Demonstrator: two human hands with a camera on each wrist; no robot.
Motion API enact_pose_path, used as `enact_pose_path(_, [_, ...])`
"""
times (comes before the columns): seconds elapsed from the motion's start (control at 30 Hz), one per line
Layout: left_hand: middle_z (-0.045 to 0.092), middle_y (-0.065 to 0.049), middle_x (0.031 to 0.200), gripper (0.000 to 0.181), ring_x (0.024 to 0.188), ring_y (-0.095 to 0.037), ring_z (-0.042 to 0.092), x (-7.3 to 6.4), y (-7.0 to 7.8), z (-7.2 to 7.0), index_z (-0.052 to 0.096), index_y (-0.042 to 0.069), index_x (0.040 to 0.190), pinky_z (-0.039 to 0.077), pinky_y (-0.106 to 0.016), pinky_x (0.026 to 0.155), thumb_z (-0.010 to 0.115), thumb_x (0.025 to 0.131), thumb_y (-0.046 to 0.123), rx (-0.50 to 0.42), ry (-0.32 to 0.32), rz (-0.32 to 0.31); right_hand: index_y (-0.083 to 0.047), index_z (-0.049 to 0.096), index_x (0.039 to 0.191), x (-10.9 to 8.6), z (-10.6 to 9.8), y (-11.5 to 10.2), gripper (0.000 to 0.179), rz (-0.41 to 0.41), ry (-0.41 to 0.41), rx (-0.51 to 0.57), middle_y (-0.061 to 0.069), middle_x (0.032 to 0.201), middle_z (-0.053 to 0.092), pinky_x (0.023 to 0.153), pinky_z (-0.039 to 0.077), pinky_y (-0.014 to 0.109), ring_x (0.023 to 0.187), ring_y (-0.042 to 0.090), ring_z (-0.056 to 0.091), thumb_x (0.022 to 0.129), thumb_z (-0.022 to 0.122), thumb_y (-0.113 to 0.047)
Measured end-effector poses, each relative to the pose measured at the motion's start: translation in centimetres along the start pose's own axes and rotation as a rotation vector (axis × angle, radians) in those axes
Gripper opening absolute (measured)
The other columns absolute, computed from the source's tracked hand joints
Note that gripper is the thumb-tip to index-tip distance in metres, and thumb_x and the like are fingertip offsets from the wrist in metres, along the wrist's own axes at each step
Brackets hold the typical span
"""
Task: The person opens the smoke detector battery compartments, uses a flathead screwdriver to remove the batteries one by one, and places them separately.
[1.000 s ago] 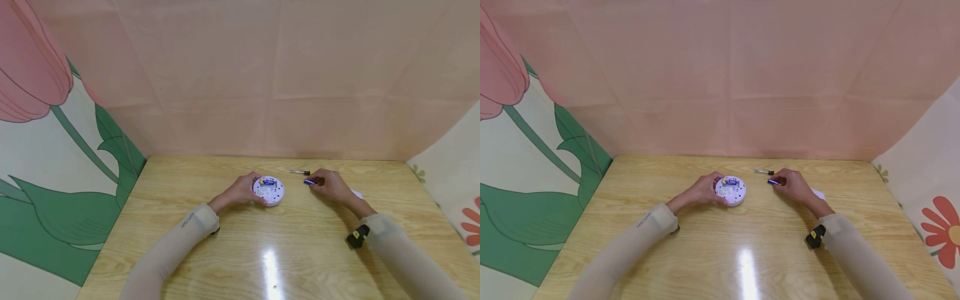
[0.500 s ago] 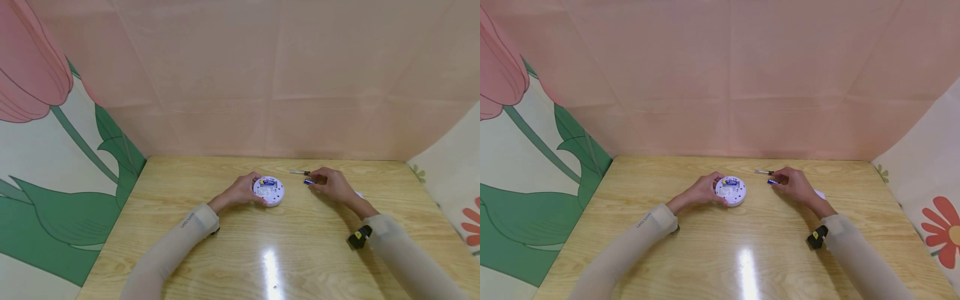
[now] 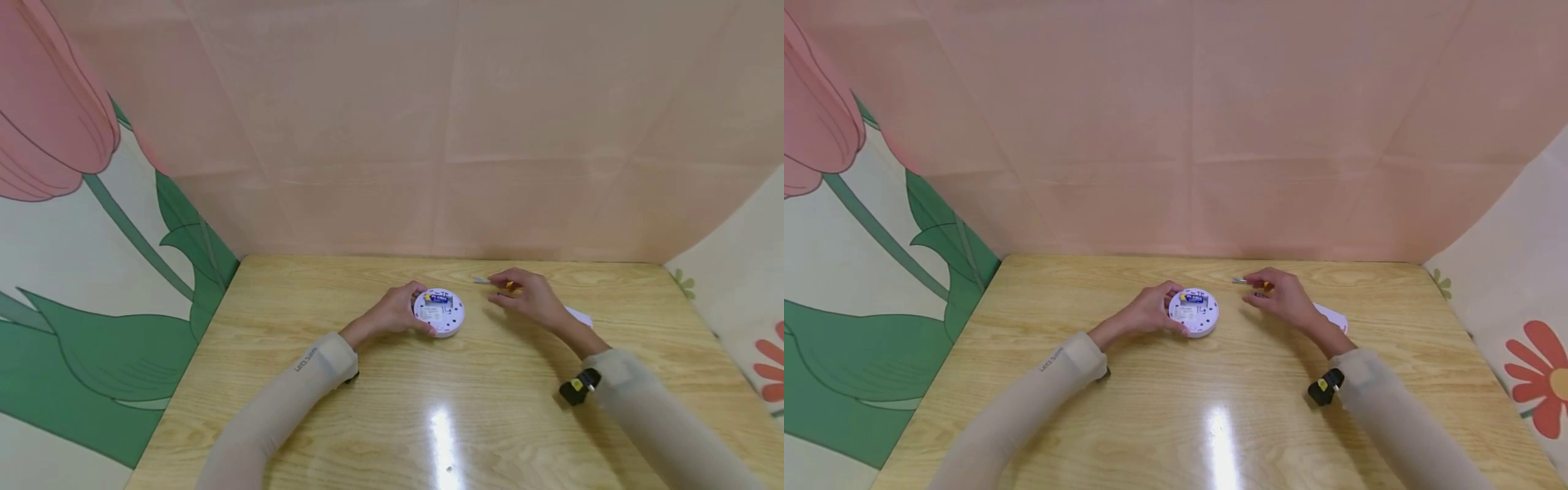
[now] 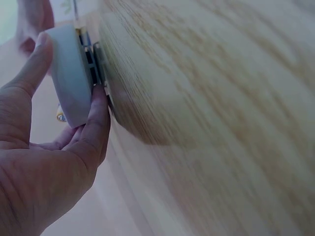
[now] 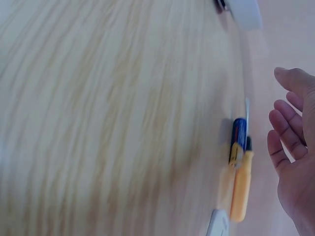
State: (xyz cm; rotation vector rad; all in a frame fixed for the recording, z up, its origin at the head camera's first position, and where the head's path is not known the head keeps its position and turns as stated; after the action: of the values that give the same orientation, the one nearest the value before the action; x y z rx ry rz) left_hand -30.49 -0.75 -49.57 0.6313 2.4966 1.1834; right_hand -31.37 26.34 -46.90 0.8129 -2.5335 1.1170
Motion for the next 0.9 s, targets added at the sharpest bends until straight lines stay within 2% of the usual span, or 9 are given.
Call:
enact_pose_path(0.13, [0.068,-0.006,0.133,0.088,0.119,-0.020,0.062,0.0,0.0,0.0,0.056,0.008,0.142,0.049,-0.037,0.107,0.102,0.070,0.032,0.005,0.000,-0.001,0.002,0.077,0.114,0.4,0.4,-0.7,0.033,0.002,-0.011,0.014,0.019,0.102,0.076,0.073,0.063,0.041,0.088,0.033,0.071,0.083,0.089,0.001])
enact_pose_path(0.33, [0.069,-0.004,0.131,0.088,0.117,-0.018,0.063,0.0,-0.1,0.1,0.057,0.009,0.141,0.050,-0.037,0.106,0.102,0.070,0.032,0.003,0.003,-0.008,0.001,0.077,0.116,0.7,1.2,-1.8,0.036,-0.023,-0.023,0.046,0.011,0.104,0.077,0.076,0.063,0.036,0.091,0.008,0.068,0.082,0.089,0.000])
enact_pose_path(0.4, [0.069,-0.004,0.130,0.088,0.117,-0.017,0.062,0.0,-0.2,0.1,0.057,0.009,0.141,0.050,-0.036,0.106,0.102,0.070,0.032,0.005,0.003,-0.012,0.000,0.077,0.116,0.8,1.4,-2.2,0.036,-0.040,-0.023,0.052,0.009,0.104,0.077,0.075,0.063,0.037,0.090,0.011,0.069,0.082,0.090,0.001])
enact_pose_path(0.6, [0.069,-0.004,0.131,0.088,0.117,-0.018,0.062,-0.1,-0.1,0.1,0.056,0.009,0.142,0.050,-0.038,0.107,0.102,0.070,0.031,0.000,0.005,-0.009,-0.002,0.077,0.117,1.2,2.1,-3.2,0.036,-0.055,-0.049,0.053,0.017,0.106,0.076,0.073,0.063,0.049,0.088,0.039,0.071,0.083,0.089,0.001])
enact_pose_path(0.73, [0.069,-0.004,0.130,0.087,0.117,-0.019,0.063,-0.2,0.0,0.0,0.057,0.009,0.141,0.049,-0.038,0.107,0.102,0.070,0.031,-0.013,0.005,-0.005,-0.003,0.076,0.118,1.5,2.6,-3.7,0.037,-0.049,-0.074,0.043,0.018,0.109,0.076,0.076,0.062,0.052,0.090,0.040,0.070,0.084,0.089,-0.002])
enact_pose_path(0.9, [0.069,-0.004,0.129,0.086,0.116,-0.018,0.063,-0.2,0.1,-0.1,0.057,0.009,0.141,0.050,-0.038,0.106,0.102,0.071,0.031,-0.019,0.006,0.001,-0.004,0.075,0.120,1.7,3.2,-4.3,0.037,-0.052,-0.098,0.046,0.018,0.111,0.075,0.082,0.061,0.047,0.093,0.036,0.071,0.086,0.088,-0.004])
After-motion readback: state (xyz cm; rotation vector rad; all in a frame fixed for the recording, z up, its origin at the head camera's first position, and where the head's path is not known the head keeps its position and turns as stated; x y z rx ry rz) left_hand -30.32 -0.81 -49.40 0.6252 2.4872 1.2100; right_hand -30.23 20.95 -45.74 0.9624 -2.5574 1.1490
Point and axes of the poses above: each hand's wrist, its own x-axis towards the middle knuckle, its own z-axis out of the palm, y = z × x, the point moved 7 cm from there along x, towards the middle knuckle
